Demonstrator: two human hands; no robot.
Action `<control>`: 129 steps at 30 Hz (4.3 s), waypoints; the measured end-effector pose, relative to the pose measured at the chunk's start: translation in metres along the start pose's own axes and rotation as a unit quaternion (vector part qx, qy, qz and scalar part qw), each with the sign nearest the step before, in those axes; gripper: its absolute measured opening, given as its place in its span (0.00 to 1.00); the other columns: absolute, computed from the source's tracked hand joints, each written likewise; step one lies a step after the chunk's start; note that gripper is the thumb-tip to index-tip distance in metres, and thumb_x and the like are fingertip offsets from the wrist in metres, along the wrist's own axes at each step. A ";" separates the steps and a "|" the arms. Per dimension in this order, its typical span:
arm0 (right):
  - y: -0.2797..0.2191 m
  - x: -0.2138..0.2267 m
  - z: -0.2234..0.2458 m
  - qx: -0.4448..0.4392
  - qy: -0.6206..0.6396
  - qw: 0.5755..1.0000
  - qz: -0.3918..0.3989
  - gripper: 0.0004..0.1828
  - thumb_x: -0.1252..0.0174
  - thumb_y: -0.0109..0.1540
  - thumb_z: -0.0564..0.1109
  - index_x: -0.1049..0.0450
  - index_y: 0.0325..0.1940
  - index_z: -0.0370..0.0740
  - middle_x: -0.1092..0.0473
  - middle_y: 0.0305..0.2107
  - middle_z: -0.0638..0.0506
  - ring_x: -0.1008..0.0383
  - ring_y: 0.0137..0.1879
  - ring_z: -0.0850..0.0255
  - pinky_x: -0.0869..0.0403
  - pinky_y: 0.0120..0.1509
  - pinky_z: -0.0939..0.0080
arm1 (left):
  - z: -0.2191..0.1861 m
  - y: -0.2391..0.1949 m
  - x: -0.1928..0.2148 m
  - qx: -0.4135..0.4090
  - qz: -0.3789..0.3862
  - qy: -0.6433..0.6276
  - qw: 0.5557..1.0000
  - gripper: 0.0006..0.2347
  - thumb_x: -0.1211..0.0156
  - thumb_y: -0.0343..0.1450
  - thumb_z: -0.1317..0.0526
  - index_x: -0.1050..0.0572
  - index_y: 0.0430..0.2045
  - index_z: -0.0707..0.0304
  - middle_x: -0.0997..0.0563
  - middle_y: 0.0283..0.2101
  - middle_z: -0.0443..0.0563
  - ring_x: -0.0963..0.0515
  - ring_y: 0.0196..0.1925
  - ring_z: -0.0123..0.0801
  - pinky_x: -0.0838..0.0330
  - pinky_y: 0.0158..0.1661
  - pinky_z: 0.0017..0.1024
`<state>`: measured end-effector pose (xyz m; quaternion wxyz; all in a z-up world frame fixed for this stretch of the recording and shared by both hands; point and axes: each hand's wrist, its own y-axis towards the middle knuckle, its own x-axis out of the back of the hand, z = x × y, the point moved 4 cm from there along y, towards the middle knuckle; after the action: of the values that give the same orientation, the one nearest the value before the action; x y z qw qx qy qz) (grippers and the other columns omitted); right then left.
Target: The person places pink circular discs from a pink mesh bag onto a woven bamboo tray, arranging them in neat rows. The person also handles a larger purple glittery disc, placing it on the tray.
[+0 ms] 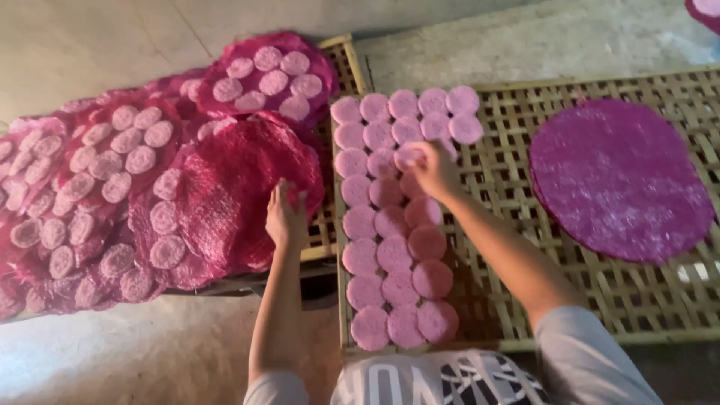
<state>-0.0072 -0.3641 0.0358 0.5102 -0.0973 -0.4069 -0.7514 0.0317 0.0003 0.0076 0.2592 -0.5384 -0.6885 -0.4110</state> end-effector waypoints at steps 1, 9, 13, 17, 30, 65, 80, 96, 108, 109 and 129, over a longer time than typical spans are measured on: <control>-0.006 -0.009 0.015 -0.036 0.068 0.997 0.020 0.16 0.35 0.58 0.37 0.23 0.51 0.40 0.27 0.41 0.47 0.24 0.42 0.55 0.25 0.45 0.58 | -0.009 -0.008 0.001 -0.095 -0.065 0.061 0.991 0.21 0.36 0.63 0.49 0.22 0.47 0.59 0.18 0.53 0.53 0.17 0.52 0.52 0.20 0.45 0.44; -0.055 0.028 0.049 -0.051 0.195 0.967 0.154 0.12 0.39 0.65 0.41 0.23 0.52 0.39 0.29 0.41 0.52 0.25 0.43 0.65 0.24 0.47 0.65 | 0.011 -0.002 -0.006 0.024 -0.053 0.034 0.998 0.09 0.35 0.73 0.55 0.19 0.42 0.56 0.16 0.42 0.56 0.16 0.43 0.52 0.23 0.41 0.46; -0.050 0.075 0.025 -0.140 0.281 0.925 0.212 0.19 0.39 0.67 0.48 0.25 0.59 0.37 0.27 0.41 0.51 0.27 0.43 0.67 0.26 0.50 0.63 | -0.064 0.011 0.006 -0.062 -0.093 -0.159 0.981 0.08 0.46 0.79 0.61 0.21 0.49 0.54 0.16 0.41 0.55 0.16 0.41 0.44 0.23 0.41 0.43; -0.037 0.115 0.010 -0.173 0.518 0.823 0.155 0.31 0.38 0.63 0.57 0.34 0.65 0.40 0.28 0.49 0.55 0.24 0.50 0.69 0.24 0.56 0.63 | -0.229 -0.047 -0.038 -0.187 0.092 -0.094 0.974 0.20 0.50 0.68 0.66 0.21 0.54 0.45 0.18 0.28 0.51 0.19 0.28 0.42 0.28 0.28 0.43; -0.140 0.391 -0.265 -0.378 0.307 0.848 -0.209 0.25 0.34 0.61 0.36 0.26 0.63 0.39 0.25 0.54 0.50 0.23 0.62 0.55 0.28 0.69 0.53 | -0.225 -0.127 0.019 -0.142 0.080 -0.137 0.977 0.16 0.37 0.70 0.63 0.25 0.53 0.55 0.20 0.57 0.52 0.20 0.54 0.49 0.25 0.52 0.41; -0.072 -0.019 -0.032 -0.095 -0.135 0.956 0.243 0.11 0.43 0.66 0.47 0.19 0.48 0.44 0.21 0.38 0.48 0.22 0.43 0.58 0.25 0.47 0.56 | -0.110 -0.036 0.022 -0.190 0.167 -0.132 0.958 0.19 0.34 0.65 0.64 0.24 0.51 0.56 0.20 0.53 0.53 0.20 0.51 0.47 0.25 0.49 0.39; -0.055 0.022 -0.100 -0.122 -0.052 0.991 0.035 0.20 0.29 0.57 0.42 0.22 0.52 0.35 0.23 0.42 0.37 0.21 0.48 0.43 0.25 0.51 0.50 | 0.143 0.024 0.002 0.091 0.045 0.170 0.980 0.28 0.35 0.70 0.59 0.37 0.65 0.68 0.34 0.60 0.75 0.34 0.63 0.65 0.34 0.59 0.53; -0.102 -0.041 0.030 -0.494 0.583 0.634 0.117 0.22 0.48 0.65 0.51 0.27 0.56 0.34 0.23 0.44 0.45 0.23 0.48 0.56 0.22 0.53 0.58 | -0.125 -0.062 0.044 -0.110 0.298 -0.145 0.937 0.20 0.30 0.63 0.57 0.26 0.47 0.59 0.22 0.45 0.55 0.20 0.42 0.39 0.25 0.44 0.39; -0.118 0.057 -0.074 -0.262 -0.046 0.954 0.138 0.25 0.37 0.63 0.44 0.29 0.64 0.37 0.25 0.49 0.38 0.22 0.53 0.48 0.26 0.58 0.53 | 0.099 -0.042 0.031 0.017 0.090 0.200 0.975 0.26 0.32 0.67 0.56 0.30 0.59 0.65 0.31 0.62 0.68 0.34 0.65 0.64 0.30 0.55 0.51; -0.118 0.058 -0.064 -0.220 -0.079 0.964 0.129 0.25 0.36 0.62 0.44 0.29 0.63 0.37 0.25 0.50 0.38 0.24 0.54 0.45 0.26 0.58 0.51 | 0.108 -0.045 0.028 0.033 0.096 0.188 0.977 0.25 0.33 0.69 0.56 0.29 0.60 0.64 0.29 0.62 0.68 0.33 0.65 0.64 0.30 0.56 0.49; -0.178 0.019 0.025 -0.427 0.473 0.767 0.074 0.26 0.38 0.64 0.43 0.32 0.64 0.33 0.29 0.46 0.47 0.27 0.48 0.61 0.25 0.49 0.60 | -0.048 -0.071 0.056 -0.191 0.207 -0.117 0.952 0.19 0.34 0.65 0.70 0.22 0.51 0.59 0.17 0.47 0.55 0.18 0.47 0.41 0.22 0.49 0.37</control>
<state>-0.1731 -0.3331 -0.0283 0.5981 0.0330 0.2576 -0.7581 -0.0558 -0.0164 0.0575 0.1489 -0.7527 -0.4963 -0.4061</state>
